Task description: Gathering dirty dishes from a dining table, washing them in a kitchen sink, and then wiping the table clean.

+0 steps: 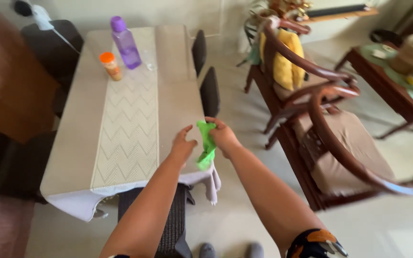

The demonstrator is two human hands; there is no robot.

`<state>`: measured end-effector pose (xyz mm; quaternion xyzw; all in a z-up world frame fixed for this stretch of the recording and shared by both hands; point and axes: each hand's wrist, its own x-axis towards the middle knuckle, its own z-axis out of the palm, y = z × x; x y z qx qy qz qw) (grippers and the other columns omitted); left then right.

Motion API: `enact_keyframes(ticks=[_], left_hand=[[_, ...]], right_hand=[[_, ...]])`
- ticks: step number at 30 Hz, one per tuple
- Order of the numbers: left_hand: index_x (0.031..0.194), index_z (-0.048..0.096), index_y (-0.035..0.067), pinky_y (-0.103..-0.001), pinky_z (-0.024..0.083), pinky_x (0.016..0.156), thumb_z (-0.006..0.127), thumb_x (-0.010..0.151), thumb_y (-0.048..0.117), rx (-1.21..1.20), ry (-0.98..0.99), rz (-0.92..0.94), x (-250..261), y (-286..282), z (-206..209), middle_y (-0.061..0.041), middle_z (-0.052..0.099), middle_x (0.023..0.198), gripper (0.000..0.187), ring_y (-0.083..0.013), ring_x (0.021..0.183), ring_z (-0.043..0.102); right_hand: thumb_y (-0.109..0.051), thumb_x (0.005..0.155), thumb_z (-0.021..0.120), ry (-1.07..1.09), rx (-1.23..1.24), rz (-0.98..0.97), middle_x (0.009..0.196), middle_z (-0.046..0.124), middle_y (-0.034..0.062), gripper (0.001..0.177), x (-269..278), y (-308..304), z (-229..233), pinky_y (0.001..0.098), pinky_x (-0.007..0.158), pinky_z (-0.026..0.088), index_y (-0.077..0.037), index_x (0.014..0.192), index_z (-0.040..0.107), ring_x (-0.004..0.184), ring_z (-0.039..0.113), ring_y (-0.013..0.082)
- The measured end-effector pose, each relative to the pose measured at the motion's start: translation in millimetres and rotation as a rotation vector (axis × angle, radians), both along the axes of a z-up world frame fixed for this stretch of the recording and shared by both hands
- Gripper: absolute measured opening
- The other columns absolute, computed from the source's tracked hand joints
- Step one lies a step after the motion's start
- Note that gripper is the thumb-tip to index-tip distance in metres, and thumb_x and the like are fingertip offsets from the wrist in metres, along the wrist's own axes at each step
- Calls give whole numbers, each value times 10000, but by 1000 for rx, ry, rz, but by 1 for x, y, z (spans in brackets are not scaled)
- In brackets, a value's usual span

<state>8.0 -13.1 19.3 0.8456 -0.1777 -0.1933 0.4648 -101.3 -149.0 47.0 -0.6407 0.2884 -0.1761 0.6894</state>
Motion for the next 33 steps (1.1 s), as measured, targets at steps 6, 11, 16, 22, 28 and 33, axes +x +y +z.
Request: enact_keyframes(ticks=[6, 11, 16, 22, 28, 33], left_hand=[[1563, 246, 136, -569, 282, 1178, 636, 763, -3, -404, 322, -69, -9, -14, 49, -275, 362, 1528, 900, -434, 1469, 237], [1450, 451, 53, -569, 352, 1120, 807, 706, 91, -427, 225, 145, 39, -51, 14, -286, 339, 1486, 827, -463, 1410, 325], [1079, 688, 139, -378, 530, 692, 819, 721, 349, -158, 165, 286, 70, -79, -6, -130, 680, 893, 436, -277, 845, 669], [1052, 688, 124, -355, 502, 693, 870, 657, 312, -191, 70, 395, 84, -86, 18, -102, 650, 874, 473, -238, 832, 631], [1146, 687, 71, -354, 487, 710, 842, 690, 213, -153, 146, 333, 130, -89, 47, -123, 646, 951, 502, -262, 873, 608], [1184, 671, 61, -349, 491, 665, 812, 694, 164, -130, 166, 309, 193, -89, 57, -132, 644, 933, 520, -272, 810, 611]], right_hand=[[-9, 840, 509, -20, 119, 240, 1028, 711, 107, 658, 65, -33, -8, 349, 813, 575, -198, 1469, 466, 871, 674, 195], [-42, 817, 636, -83, 142, 407, 952, 705, 92, 520, 115, -84, -6, 350, 703, 614, -136, 1328, 614, 796, 705, 206], [-30, 803, 726, -138, 212, 523, 908, 694, 104, 511, 150, -135, 3, 353, 663, 621, -41, 1299, 608, 742, 715, 224], [-77, 830, 750, -129, 231, 549, 828, 694, 66, 395, 198, -168, -6, 302, 633, 615, -30, 1210, 656, 708, 717, 190], [-117, 823, 752, -103, 197, 538, 778, 673, 48, 337, 252, -181, -14, 263, 618, 599, -50, 1148, 690, 691, 699, 153], [-176, 777, 827, -53, 62, 570, 745, 660, 45, 372, 319, -194, -31, 240, 595, 569, -82, 1118, 712, 657, 664, 134]])
